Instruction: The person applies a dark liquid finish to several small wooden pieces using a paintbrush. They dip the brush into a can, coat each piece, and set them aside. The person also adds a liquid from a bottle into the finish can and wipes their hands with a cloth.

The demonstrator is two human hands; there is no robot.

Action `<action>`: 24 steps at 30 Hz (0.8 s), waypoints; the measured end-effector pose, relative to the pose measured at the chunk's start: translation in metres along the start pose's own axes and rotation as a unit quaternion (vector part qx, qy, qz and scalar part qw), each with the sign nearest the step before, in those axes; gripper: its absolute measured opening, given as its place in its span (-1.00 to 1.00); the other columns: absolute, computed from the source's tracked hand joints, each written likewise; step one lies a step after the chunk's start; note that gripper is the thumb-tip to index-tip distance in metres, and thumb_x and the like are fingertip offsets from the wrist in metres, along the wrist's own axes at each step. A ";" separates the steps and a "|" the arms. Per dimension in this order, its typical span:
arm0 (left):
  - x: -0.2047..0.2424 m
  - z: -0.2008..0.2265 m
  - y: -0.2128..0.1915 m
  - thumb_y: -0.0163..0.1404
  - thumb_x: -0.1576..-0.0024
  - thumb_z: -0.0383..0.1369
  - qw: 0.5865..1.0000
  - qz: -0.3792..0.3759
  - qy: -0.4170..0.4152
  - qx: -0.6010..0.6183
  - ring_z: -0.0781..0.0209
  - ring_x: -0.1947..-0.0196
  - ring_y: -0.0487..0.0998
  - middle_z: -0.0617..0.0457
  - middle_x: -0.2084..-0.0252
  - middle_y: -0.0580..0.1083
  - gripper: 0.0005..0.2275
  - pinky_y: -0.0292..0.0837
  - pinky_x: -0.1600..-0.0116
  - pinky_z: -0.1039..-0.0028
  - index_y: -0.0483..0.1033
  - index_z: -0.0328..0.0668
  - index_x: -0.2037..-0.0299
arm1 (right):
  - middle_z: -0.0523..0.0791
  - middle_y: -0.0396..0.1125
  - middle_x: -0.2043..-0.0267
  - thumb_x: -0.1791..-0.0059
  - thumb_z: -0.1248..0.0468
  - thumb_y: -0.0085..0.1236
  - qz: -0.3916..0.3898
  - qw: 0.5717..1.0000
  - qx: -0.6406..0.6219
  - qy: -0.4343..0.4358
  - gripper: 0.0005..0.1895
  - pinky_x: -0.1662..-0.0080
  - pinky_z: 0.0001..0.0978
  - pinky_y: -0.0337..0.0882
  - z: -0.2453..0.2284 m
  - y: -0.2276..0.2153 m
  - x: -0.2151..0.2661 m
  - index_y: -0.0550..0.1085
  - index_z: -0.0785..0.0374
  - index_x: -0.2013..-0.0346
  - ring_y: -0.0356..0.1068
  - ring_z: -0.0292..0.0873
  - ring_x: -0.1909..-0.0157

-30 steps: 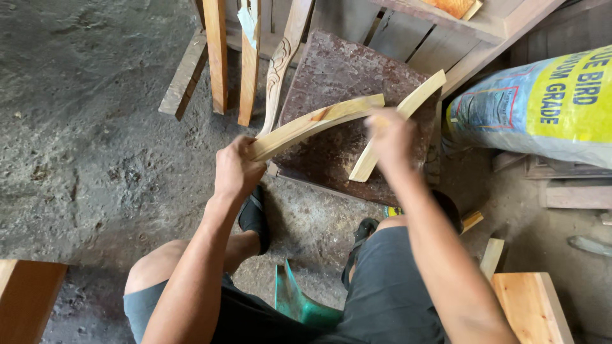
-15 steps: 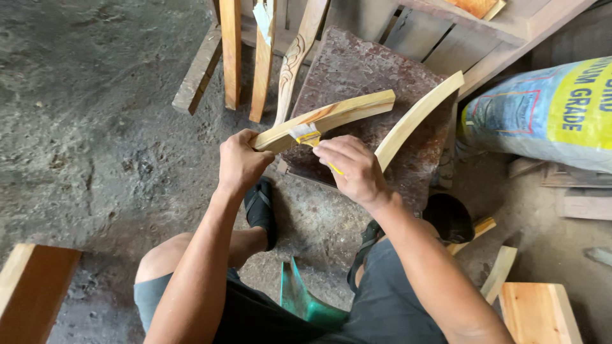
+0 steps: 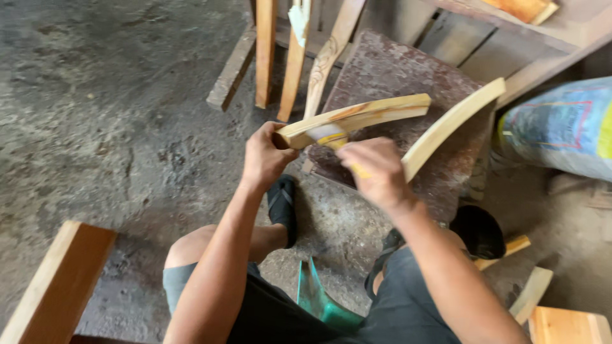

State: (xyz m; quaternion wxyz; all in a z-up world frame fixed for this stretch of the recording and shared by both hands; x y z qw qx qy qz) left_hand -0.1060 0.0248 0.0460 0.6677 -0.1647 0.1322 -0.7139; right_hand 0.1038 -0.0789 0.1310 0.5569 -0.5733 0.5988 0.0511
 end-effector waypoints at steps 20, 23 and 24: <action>0.005 0.023 0.010 0.22 0.05 -0.55 0.993 -0.023 0.054 0.102 0.49 0.28 0.52 0.13 0.26 0.58 -0.67 0.49 0.13 0.62 0.56 -0.35 0.04 | -0.09 0.52 0.10 0.02 0.38 0.28 -0.007 0.998 0.059 -0.014 -0.87 -0.17 -0.14 0.29 -0.009 -0.006 -0.012 0.61 0.22 0.18 0.45 -0.12 0.02; 0.008 0.026 0.008 0.20 0.08 -0.59 0.995 -0.018 0.073 0.071 0.47 0.29 0.51 0.10 0.28 0.58 -0.63 0.49 0.13 0.60 0.56 -0.36 0.01 | -0.15 0.53 0.09 0.01 0.43 0.30 -0.020 0.995 0.068 -0.069 -0.83 -0.19 -0.17 0.27 -0.025 -0.006 -0.018 0.62 0.16 0.14 0.46 -0.13 0.03; 0.009 0.025 0.008 0.21 0.08 -0.58 0.996 -0.018 0.069 0.061 0.46 0.30 0.50 0.09 0.30 0.57 -0.62 0.48 0.15 0.60 0.55 -0.35 0.01 | -0.15 0.53 0.09 0.00 0.42 0.31 -0.016 0.996 0.060 -0.058 -0.84 -0.20 -0.17 0.26 -0.025 -0.007 -0.020 0.62 0.17 0.15 0.46 -0.14 0.03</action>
Point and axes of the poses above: each hand's wrist, its own x-axis away from the middle knuckle, its own y-axis out of the palm, z = x × y, the point moved 8 cm from there along -x, towards the middle knuckle
